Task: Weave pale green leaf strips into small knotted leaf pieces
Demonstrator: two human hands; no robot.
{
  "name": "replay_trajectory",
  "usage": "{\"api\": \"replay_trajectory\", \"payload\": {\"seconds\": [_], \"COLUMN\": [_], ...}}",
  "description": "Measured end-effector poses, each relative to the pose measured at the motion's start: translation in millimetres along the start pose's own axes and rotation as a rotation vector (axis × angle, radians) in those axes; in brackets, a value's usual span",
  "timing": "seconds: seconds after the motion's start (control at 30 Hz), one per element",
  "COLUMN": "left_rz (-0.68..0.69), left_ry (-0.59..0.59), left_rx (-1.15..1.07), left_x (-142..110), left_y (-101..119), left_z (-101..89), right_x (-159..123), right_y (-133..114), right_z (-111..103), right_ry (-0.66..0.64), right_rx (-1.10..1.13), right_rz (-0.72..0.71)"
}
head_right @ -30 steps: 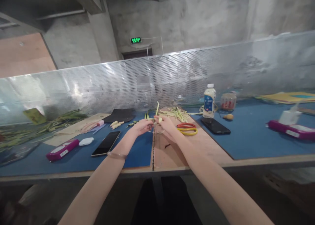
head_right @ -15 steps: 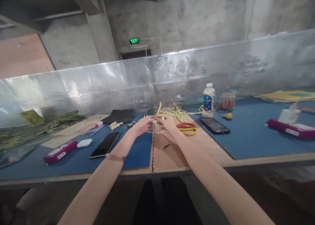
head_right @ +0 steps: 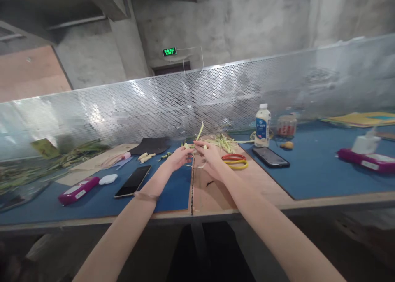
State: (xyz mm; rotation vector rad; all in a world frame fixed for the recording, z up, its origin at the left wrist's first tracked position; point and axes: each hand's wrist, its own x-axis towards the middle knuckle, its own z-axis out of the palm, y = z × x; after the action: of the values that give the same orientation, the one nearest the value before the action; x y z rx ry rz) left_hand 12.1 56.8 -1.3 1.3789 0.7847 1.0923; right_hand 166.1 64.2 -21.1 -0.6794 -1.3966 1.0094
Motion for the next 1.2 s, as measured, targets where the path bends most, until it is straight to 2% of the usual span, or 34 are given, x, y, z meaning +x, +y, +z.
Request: {"api": "replay_trajectory", "payload": {"seconds": [0.53, 0.73, 0.93, 1.2], "left_rz": [0.121, 0.161, 0.117, 0.075], "left_ry": [0.106, 0.234, 0.359, 0.424], "left_rx": [0.166, 0.097, 0.083, 0.135], "left_x": [-1, 4, 6, 7], "left_y": [-2, -2, -2, -3], "left_z": [1.0, -3.2, -11.8, -13.0], "right_x": [-4, -3, 1, 1], "right_y": [-9, -8, -7, -9], "right_z": [3, 5, 4, 3], "right_ry": [-0.002, -0.004, 0.033, 0.028], "right_rx": [0.039, 0.141, 0.218, 0.219], "right_rz": [-0.005, 0.011, -0.033, -0.086]}}
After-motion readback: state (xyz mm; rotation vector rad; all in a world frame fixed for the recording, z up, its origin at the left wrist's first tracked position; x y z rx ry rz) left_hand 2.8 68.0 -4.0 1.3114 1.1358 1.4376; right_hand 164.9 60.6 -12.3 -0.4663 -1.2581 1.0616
